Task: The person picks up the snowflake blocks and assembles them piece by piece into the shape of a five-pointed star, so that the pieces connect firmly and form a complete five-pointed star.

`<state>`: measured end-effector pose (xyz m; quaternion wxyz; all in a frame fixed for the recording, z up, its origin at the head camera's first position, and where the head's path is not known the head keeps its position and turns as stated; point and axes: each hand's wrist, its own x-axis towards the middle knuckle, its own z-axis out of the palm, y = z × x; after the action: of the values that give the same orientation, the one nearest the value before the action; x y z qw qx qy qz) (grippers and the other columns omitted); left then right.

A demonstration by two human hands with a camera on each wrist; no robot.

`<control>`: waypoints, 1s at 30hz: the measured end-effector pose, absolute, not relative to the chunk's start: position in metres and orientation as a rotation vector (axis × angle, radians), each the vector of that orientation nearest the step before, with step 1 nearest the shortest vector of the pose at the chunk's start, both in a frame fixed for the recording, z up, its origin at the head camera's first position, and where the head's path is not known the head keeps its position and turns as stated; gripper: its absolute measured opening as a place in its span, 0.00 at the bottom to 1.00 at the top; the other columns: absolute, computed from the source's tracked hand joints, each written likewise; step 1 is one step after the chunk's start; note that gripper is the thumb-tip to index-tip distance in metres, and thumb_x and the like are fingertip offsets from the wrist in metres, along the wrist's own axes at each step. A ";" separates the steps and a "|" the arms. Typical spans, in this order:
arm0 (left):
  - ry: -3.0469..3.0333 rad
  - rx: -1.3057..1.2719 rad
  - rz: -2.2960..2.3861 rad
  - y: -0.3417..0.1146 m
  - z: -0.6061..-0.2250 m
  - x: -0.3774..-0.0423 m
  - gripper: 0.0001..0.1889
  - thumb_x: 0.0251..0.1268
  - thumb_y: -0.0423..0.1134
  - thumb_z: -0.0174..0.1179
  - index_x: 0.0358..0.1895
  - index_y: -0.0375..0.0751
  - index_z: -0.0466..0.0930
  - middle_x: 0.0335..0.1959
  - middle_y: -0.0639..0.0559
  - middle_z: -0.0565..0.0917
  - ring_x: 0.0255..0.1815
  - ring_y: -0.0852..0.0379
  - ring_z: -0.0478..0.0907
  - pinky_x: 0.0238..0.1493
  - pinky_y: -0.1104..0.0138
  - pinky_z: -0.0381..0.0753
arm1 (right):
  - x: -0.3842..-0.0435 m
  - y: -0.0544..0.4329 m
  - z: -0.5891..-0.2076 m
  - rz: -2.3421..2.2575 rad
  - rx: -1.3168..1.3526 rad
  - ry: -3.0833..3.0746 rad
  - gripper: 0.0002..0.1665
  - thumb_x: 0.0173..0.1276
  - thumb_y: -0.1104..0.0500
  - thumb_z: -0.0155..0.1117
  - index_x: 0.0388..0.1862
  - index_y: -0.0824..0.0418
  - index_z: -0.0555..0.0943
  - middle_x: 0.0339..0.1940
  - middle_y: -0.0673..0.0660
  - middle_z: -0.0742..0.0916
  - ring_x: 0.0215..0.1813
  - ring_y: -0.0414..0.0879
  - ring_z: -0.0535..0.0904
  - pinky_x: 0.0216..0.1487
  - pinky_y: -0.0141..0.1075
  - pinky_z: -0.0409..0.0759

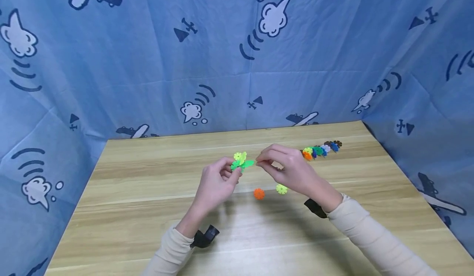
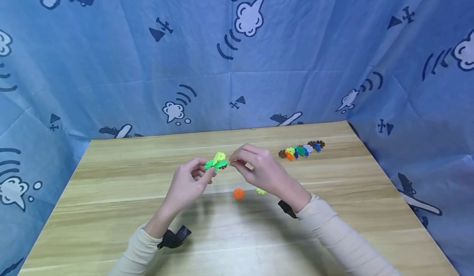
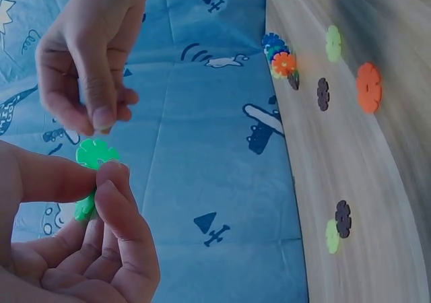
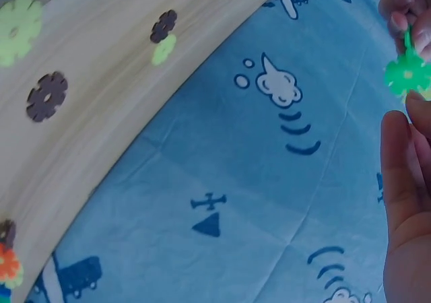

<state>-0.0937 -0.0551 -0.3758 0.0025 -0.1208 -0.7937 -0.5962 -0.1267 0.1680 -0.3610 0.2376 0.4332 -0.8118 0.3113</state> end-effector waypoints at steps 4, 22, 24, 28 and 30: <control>-2.496 -0.361 -1.869 -0.057 -0.374 -0.095 0.06 0.66 0.28 0.63 0.44 0.33 0.83 0.31 0.46 0.86 0.27 0.57 0.81 0.31 0.72 0.82 | -0.130 0.177 -0.363 0.852 1.126 -2.240 0.15 0.52 0.73 0.78 0.36 0.60 0.86 0.34 0.51 0.89 0.31 0.38 0.84 0.34 0.26 0.83; -2.489 -0.363 -1.835 -0.059 -0.368 -0.094 0.06 0.68 0.30 0.63 0.44 0.33 0.83 0.32 0.43 0.85 0.28 0.59 0.79 0.31 0.72 0.81 | -0.133 0.203 -0.391 0.542 0.819 -3.144 0.17 0.62 0.54 0.77 0.44 0.57 0.80 0.39 0.53 0.84 0.38 0.45 0.79 0.38 0.37 0.79; -2.481 -0.374 -1.836 -0.058 -0.368 -0.094 0.05 0.68 0.30 0.63 0.44 0.34 0.83 0.32 0.43 0.85 0.28 0.59 0.79 0.31 0.72 0.81 | -0.132 0.205 -0.398 0.446 0.851 -3.220 0.22 0.61 0.52 0.78 0.48 0.58 0.80 0.42 0.53 0.84 0.39 0.44 0.79 0.40 0.39 0.81; -2.467 -0.391 -1.831 -0.057 -0.370 -0.094 0.04 0.67 0.29 0.63 0.42 0.34 0.83 0.32 0.44 0.85 0.28 0.59 0.78 0.32 0.73 0.81 | -0.132 0.209 -0.410 0.378 0.805 -3.352 0.28 0.58 0.51 0.80 0.53 0.58 0.79 0.41 0.53 0.81 0.38 0.45 0.75 0.41 0.42 0.80; -2.465 -0.391 -1.837 -0.056 -0.371 -0.094 0.04 0.67 0.29 0.63 0.42 0.33 0.83 0.32 0.43 0.85 0.28 0.59 0.78 0.32 0.73 0.81 | -0.133 0.212 -0.415 0.395 0.780 -3.392 0.26 0.58 0.53 0.80 0.52 0.58 0.79 0.38 0.52 0.80 0.37 0.45 0.73 0.40 0.41 0.78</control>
<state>-0.0938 -0.0561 -0.3706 0.0211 -0.1262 -0.7952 -0.5926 -0.1328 0.2116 -0.4148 -0.1795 0.2190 -0.9526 0.1111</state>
